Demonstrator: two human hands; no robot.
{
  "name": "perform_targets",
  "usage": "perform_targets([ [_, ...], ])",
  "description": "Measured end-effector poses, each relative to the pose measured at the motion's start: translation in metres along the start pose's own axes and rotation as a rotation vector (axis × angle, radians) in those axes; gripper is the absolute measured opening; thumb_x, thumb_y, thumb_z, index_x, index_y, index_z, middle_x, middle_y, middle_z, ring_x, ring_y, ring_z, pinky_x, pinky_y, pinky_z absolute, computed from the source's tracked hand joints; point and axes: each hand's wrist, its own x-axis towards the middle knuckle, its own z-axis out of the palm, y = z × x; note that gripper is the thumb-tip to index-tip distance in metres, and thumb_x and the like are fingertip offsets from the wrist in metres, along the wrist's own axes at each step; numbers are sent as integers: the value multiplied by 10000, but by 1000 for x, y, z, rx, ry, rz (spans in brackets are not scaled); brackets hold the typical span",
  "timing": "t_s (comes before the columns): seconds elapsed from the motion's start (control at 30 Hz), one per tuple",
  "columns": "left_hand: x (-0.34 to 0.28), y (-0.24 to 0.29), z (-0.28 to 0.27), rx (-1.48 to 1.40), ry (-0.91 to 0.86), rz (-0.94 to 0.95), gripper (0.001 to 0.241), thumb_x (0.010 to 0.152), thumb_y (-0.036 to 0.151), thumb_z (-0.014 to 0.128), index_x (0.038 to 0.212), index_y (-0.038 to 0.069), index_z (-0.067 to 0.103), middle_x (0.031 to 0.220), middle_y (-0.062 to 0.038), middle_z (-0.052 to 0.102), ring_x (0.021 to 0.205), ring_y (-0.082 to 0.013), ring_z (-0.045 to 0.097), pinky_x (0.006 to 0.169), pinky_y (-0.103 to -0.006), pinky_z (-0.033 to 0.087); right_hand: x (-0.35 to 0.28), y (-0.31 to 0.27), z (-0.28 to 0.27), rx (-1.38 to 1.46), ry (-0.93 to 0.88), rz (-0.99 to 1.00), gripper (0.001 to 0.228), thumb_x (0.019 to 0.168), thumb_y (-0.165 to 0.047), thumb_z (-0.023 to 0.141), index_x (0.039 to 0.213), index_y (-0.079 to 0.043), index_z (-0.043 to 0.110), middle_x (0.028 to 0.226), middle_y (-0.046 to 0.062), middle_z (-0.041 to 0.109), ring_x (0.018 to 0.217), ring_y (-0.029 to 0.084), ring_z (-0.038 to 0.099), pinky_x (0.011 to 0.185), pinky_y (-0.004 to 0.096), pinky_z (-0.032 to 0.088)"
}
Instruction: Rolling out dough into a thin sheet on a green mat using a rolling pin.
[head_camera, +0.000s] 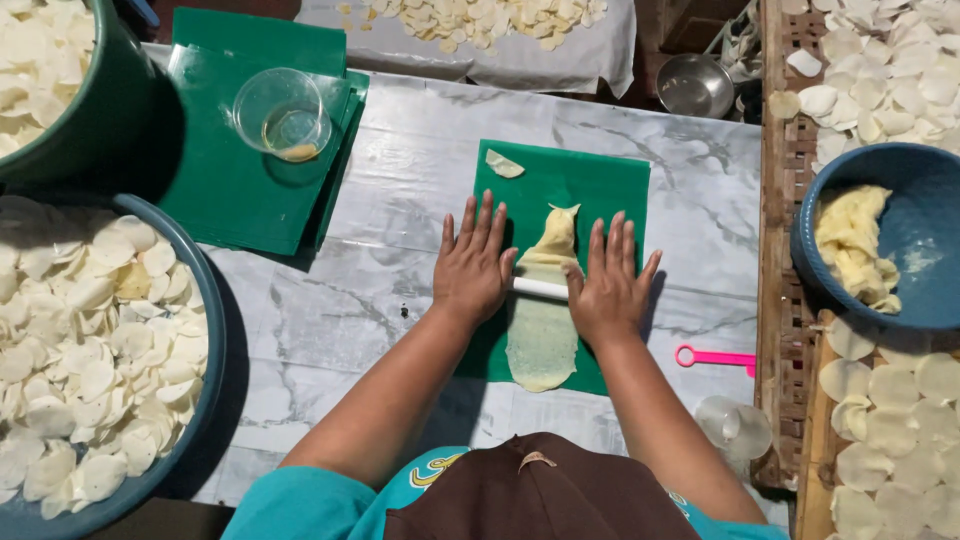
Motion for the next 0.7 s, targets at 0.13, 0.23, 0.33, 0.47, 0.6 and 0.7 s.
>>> perform_targets([
  [0.13,-56,1,-2,-7,79,69,618,1077,478,348,1629,201,315,1719,-83,215,1579,-312,178,1257,-515,137,-51,-9,-15,24,-16,-41,705,1023,-507,417,1597,-102,356,1690,211,266,1563,358,240,1175,736,107],
  [0.23,-77,-2,7,-55,37,81,627,1059,463,382,1633,228,292,1723,-73,200,1584,-310,155,1266,-503,126,-42,6,-10,161,-146,8,607,1004,-444,536,1535,-159,466,1648,152,370,1504,318,370,1141,734,206],
  [0.33,-77,-9,22,-120,127,124,541,1013,385,539,1536,264,474,1676,-102,313,1547,-340,278,1229,-515,235,13,21,5,531,50,45,432,983,-208,667,1413,-168,646,1273,85,598,1281,302,592,1092,439,440],
  [0.47,-71,-12,41,-136,297,182,298,871,452,700,1162,408,652,1228,71,577,1198,-220,575,1063,-462,405,70,23,41,466,24,142,279,1008,-371,648,1224,-220,742,1104,72,618,1081,349,665,919,478,522],
  [0.6,-72,-11,36,-90,364,242,239,906,361,669,1141,364,625,1009,78,606,1028,-163,623,1024,-430,419,67,-2,6,721,-19,137,168,1046,-259,584,956,-199,712,957,83,617,1004,367,667,899,464,507],
  [0.7,-75,-8,32,-81,383,271,277,892,372,678,1156,311,620,1021,43,613,1038,-181,619,1039,-446,423,41,-3,-19,810,61,76,91,1051,-220,643,989,-154,635,877,67,651,886,256,680,847,376,508],
])
